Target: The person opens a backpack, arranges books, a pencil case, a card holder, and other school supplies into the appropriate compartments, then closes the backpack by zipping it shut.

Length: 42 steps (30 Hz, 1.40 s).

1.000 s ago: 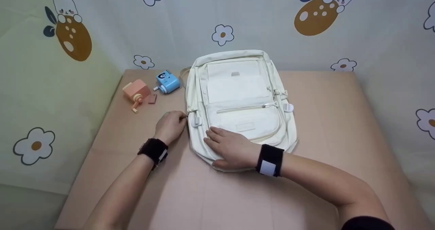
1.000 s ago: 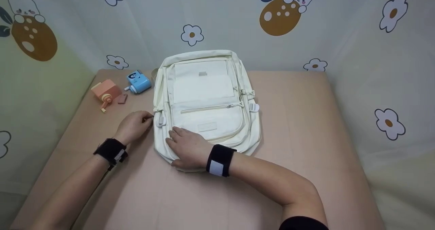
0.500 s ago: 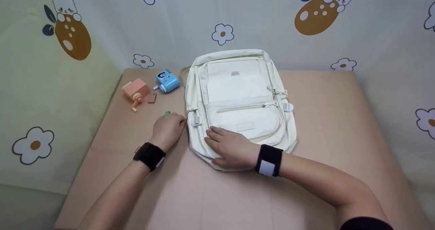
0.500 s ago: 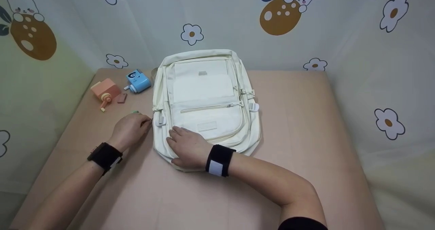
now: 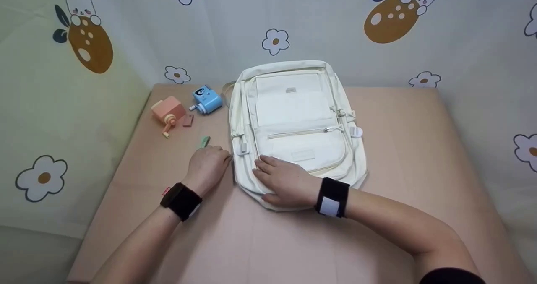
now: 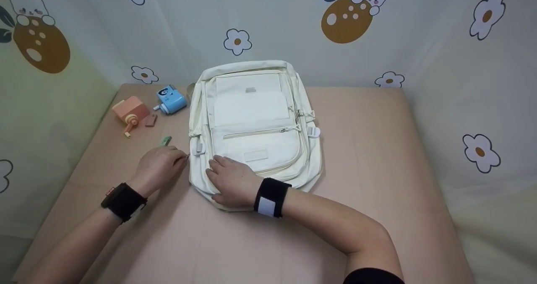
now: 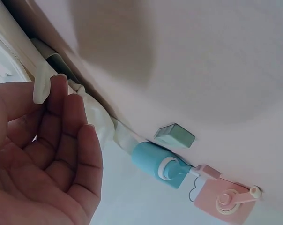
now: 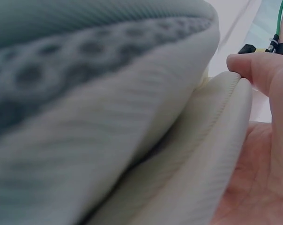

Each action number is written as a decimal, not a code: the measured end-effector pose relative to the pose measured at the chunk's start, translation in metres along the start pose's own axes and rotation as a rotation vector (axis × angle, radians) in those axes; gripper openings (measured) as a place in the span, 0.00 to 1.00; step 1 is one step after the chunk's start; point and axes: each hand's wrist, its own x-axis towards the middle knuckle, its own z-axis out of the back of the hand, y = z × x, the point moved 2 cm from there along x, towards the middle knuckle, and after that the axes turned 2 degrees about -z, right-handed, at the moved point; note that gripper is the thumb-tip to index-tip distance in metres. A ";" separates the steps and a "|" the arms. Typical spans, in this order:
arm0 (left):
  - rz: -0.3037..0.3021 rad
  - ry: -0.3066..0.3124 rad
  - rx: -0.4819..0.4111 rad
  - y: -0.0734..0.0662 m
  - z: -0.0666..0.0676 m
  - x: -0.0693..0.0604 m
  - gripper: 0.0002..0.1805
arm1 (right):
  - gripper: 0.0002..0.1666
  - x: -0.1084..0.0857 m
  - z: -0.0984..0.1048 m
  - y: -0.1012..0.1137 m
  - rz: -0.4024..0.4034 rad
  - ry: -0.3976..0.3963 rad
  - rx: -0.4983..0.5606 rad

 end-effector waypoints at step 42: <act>-0.017 -0.022 0.007 -0.014 0.004 -0.019 0.09 | 0.29 -0.062 -0.013 -0.014 -0.035 -0.182 0.095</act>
